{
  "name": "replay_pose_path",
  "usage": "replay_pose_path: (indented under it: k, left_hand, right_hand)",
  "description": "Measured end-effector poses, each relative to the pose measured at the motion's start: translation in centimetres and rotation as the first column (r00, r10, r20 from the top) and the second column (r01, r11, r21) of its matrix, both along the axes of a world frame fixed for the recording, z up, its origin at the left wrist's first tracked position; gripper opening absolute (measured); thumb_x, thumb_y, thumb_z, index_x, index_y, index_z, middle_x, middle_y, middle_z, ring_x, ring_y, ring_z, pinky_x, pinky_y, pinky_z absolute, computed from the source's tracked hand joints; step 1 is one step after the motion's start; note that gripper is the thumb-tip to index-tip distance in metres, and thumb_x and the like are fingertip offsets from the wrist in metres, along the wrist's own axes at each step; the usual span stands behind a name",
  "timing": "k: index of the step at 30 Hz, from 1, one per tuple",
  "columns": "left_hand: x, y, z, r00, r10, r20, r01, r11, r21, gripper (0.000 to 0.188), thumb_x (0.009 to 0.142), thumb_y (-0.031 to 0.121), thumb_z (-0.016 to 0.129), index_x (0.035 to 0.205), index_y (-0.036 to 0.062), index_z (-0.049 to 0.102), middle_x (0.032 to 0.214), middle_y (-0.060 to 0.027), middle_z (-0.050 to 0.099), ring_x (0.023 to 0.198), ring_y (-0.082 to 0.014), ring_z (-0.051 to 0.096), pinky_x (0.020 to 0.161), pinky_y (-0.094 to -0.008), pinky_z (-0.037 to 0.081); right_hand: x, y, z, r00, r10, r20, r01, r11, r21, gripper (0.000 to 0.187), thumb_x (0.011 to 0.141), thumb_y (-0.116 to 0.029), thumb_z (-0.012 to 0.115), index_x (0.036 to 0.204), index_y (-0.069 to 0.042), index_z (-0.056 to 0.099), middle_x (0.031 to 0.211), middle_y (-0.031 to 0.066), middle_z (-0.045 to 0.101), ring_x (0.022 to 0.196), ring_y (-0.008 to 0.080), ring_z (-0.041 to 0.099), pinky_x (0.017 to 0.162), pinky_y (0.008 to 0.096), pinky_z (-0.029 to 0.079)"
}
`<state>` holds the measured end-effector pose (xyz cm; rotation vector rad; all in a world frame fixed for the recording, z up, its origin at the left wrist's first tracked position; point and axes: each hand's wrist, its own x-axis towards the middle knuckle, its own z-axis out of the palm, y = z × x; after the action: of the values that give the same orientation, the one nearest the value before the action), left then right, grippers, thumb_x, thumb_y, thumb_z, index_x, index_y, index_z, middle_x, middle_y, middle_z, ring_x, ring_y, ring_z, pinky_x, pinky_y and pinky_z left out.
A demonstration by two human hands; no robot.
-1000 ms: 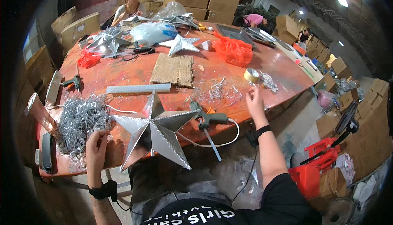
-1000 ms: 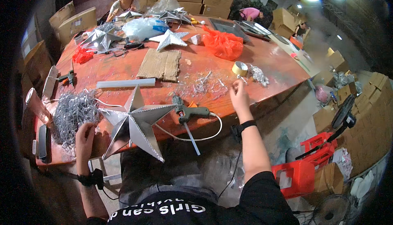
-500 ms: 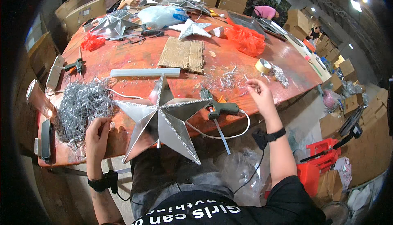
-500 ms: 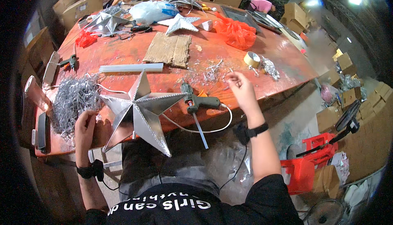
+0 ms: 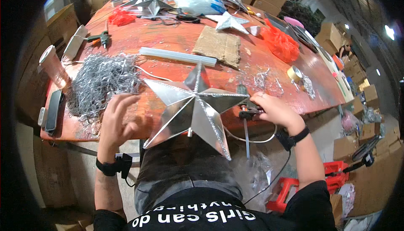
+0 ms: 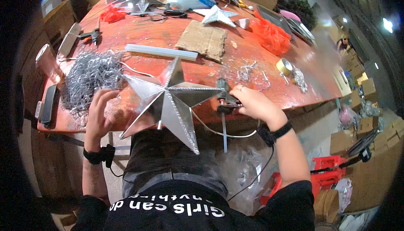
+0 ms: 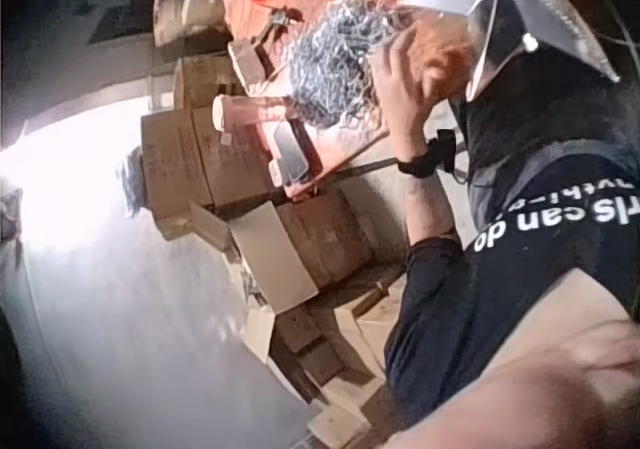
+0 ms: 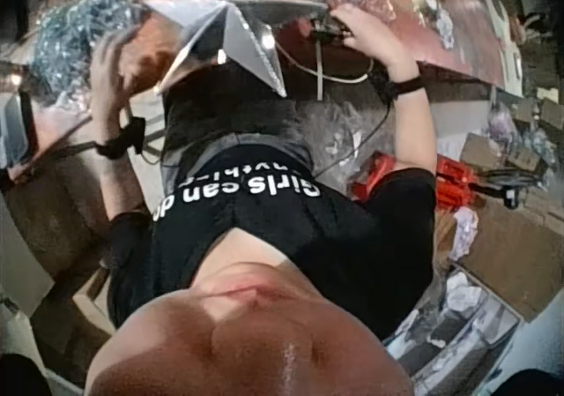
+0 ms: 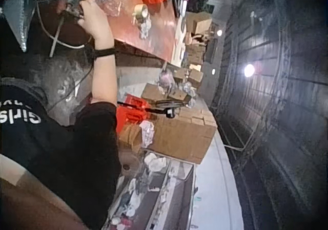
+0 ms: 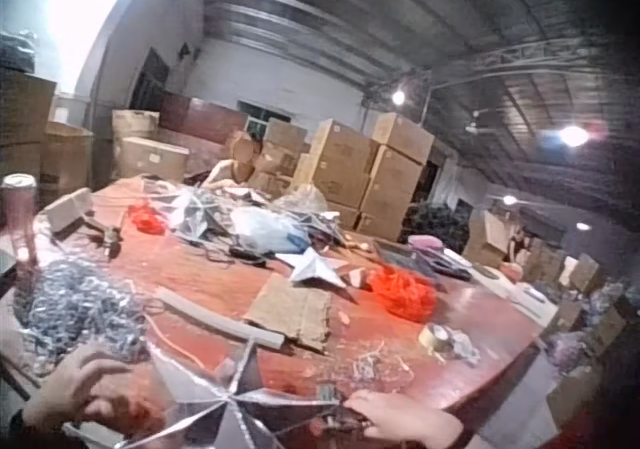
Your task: Assembling a large silver decorative star using a hot glue gun and beaded trim.
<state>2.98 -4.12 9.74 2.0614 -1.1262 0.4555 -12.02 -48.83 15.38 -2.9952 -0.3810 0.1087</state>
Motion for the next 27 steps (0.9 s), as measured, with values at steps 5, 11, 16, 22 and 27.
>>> replay_pose_path:
  k: [5, 11, 16, 22, 27]
  left_hand:
    - [-2.4, 0.6, -1.9, 0.968, -0.162, 0.193, 0.183, 0.979, -0.096, 0.092, 0.073, 0.084, 0.047, 0.118, 0.0043, 0.06, 0.105, -0.017, 0.061, 0.093, -0.0362, 0.059, 0.08, -0.0462, 0.046]
    - [-6.6, -1.6, -2.1, 0.964, -0.183, 0.194, 0.207, 0.972, -0.114, 0.047, 0.075, 0.036, 0.08, 0.109, 0.0094, 0.061, 0.087, -0.0064, 0.064, 0.07, -0.0259, 0.06, 0.061, -0.037, 0.045]
    - [-7.9, -4.3, -0.1, 0.925, -0.378, 0.035, 0.377, 0.926, 0.035, 0.052, 0.067, 0.033, 0.084, 0.107, 0.0083, 0.061, 0.088, -0.0054, 0.065, 0.074, -0.0241, 0.062, 0.065, -0.0357, 0.048]
    - [-6.2, -3.9, -0.1, 0.903, -0.412, 0.122, 0.415, 0.91, -0.001, 0.056, 0.076, 0.056, 0.072, 0.105, 0.0072, 0.067, 0.088, -0.0049, 0.065, 0.071, -0.0238, 0.061, 0.061, -0.0347, 0.046]
    - [-1.3, -1.2, -3.7, 0.992, 0.118, -0.036, -0.121, 0.857, -0.501, 0.048, 0.104, 0.049, 0.035, 0.124, 0.0072, 0.047, 0.089, -0.0058, 0.053, 0.069, -0.0126, 0.046, 0.059, -0.0288, 0.038]
  right_hand:
    - [-3.0, 1.9, 3.0, 0.914, -0.116, 0.388, 0.122, 0.993, 0.011, 0.049, 0.065, -0.016, 0.078, 0.11, -0.003, 0.064, 0.104, 0.0155, 0.067, 0.096, 0.0325, 0.063, 0.083, 0.0386, 0.052]
    - [-5.8, 5.0, 1.8, 0.781, -0.578, 0.236, -0.21, 0.112, 0.971, 0.054, 0.087, -0.027, 0.069, 0.128, 0.002, 0.049, 0.105, 0.0117, 0.065, 0.102, 0.025, 0.062, 0.098, 0.0416, 0.044]
    - [-5.9, 9.0, 2.3, 0.821, -0.564, 0.089, -0.027, 0.119, 0.993, 0.049, 0.089, -0.041, 0.07, 0.116, -0.002, 0.057, 0.107, 0.0116, 0.063, 0.105, 0.0241, 0.061, 0.094, 0.0375, 0.047]
    - [-5.3, 12.3, 3.2, 0.869, -0.494, 0.032, 0.033, 0.123, 0.992, 0.057, 0.082, -0.045, 0.075, 0.113, 0.001, 0.06, 0.105, 0.0113, 0.066, 0.101, 0.0258, 0.064, 0.092, 0.0406, 0.049]
    - [-5.0, 12.7, 3.8, 0.883, -0.461, 0.085, 0.172, 0.488, 0.856, 0.076, 0.066, -0.057, 0.082, 0.109, 0.003, 0.064, 0.105, 0.0136, 0.069, 0.1, 0.0235, 0.066, 0.09, 0.0351, 0.049]
